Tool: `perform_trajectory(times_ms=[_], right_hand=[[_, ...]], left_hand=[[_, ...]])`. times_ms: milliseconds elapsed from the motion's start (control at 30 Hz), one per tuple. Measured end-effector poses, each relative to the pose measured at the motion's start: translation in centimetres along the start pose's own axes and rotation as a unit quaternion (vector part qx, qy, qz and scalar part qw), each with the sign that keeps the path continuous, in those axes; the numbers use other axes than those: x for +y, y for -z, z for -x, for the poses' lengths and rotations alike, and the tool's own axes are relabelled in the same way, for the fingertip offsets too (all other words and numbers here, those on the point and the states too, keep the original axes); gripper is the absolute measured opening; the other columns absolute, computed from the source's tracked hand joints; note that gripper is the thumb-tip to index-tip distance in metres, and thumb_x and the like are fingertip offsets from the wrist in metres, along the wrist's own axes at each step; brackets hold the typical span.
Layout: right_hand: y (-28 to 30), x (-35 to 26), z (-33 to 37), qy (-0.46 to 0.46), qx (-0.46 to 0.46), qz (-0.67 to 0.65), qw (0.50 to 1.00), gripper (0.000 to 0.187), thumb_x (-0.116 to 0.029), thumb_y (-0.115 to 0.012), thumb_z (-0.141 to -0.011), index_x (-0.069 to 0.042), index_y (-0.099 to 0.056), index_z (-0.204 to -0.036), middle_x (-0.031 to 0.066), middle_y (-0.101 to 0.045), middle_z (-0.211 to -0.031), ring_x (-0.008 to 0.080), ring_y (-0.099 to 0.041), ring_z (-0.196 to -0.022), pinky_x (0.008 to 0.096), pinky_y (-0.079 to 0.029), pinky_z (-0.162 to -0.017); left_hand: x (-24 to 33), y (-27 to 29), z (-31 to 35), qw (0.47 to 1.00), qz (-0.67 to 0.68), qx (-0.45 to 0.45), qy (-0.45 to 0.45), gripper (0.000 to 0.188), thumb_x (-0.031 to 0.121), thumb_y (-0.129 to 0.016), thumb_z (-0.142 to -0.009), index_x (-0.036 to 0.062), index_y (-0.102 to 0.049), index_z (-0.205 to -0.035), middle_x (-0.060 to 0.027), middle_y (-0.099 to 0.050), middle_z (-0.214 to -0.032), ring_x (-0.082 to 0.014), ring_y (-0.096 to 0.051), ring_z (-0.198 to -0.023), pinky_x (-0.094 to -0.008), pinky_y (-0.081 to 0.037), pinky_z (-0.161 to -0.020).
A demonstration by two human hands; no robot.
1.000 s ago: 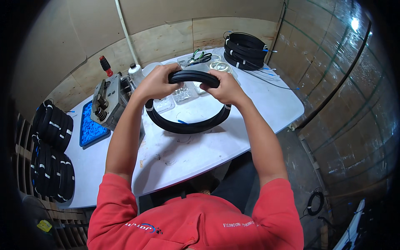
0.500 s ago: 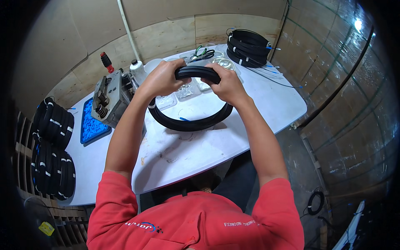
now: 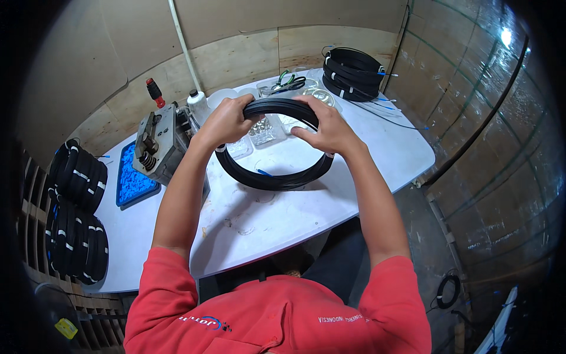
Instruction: Applying white tape labels to sections of a black cable coil at a workstation.
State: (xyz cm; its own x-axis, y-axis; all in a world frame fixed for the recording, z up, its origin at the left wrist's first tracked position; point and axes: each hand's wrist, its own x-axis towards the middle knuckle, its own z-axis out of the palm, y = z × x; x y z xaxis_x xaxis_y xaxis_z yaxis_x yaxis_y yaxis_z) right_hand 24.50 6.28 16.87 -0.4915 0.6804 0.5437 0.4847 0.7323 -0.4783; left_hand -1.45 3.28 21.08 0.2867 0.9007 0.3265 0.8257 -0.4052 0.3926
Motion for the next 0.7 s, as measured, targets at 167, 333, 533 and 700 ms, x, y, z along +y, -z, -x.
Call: perform_trajectory(times_ms=[167, 333, 533, 700], right_hand=[[-1.0, 0.7, -0.3, 0.015, 0.017, -0.022, 1.000, 0.067, -0.021, -0.076, -0.090, -0.025, -0.048, -0.151, 0.0149, -0.067, -0.119, 0.0339, -0.066, -0.105, 0.0426, -0.053, -0.090], [-1.3, 0.2, -0.5, 0.054, 0.028, 0.058, 0.996, 0.063, -0.013, -0.069, -0.094, -0.029, -0.047, -0.151, 0.0137, -0.065, -0.107, 0.0344, -0.066, -0.094, 0.0450, -0.054, -0.082], [-1.6, 0.7, -0.3, 0.102, 0.061, 0.065, 0.991, 0.059, -0.011, -0.066, -0.096, -0.031, -0.049, -0.149, 0.0121, -0.064, -0.102, 0.0345, -0.066, -0.085, 0.0452, -0.055, -0.076], [-1.1, -0.4, -0.5, 0.029, 0.015, 0.068, 0.997, 0.056, -0.008, -0.067, -0.095, -0.023, -0.052, -0.146, 0.0133, -0.067, -0.117, 0.0321, -0.069, -0.092, 0.0401, -0.057, -0.078]], left_hand=[[-0.4, -0.1, -0.2, 1.000, -0.011, 0.000, -0.029, 0.026, 0.021, -0.075, -0.087, -0.0019, -0.066, -0.098, -0.0249, -0.069, -0.080, -0.0427, -0.067, -0.077, -0.0477, -0.051, -0.071], [-1.0, -0.7, -0.2, 0.997, -0.017, 0.034, -0.061, 0.024, 0.018, -0.074, -0.089, -0.0012, -0.064, -0.099, -0.0243, -0.069, -0.084, -0.0435, -0.067, -0.081, -0.0490, -0.052, -0.073], [-2.3, -3.0, -0.3, 0.976, -0.031, 0.155, -0.151, 0.025, 0.017, -0.073, -0.088, 0.0016, -0.062, -0.105, -0.0200, -0.070, -0.090, -0.0426, -0.068, -0.084, -0.0502, -0.055, -0.073], [-3.1, -3.8, -0.2, 0.961, -0.037, 0.217, -0.166, 0.027, 0.014, -0.076, -0.085, 0.0040, -0.063, -0.107, -0.0192, -0.069, -0.087, -0.0411, -0.067, -0.079, -0.0504, -0.053, -0.070]])
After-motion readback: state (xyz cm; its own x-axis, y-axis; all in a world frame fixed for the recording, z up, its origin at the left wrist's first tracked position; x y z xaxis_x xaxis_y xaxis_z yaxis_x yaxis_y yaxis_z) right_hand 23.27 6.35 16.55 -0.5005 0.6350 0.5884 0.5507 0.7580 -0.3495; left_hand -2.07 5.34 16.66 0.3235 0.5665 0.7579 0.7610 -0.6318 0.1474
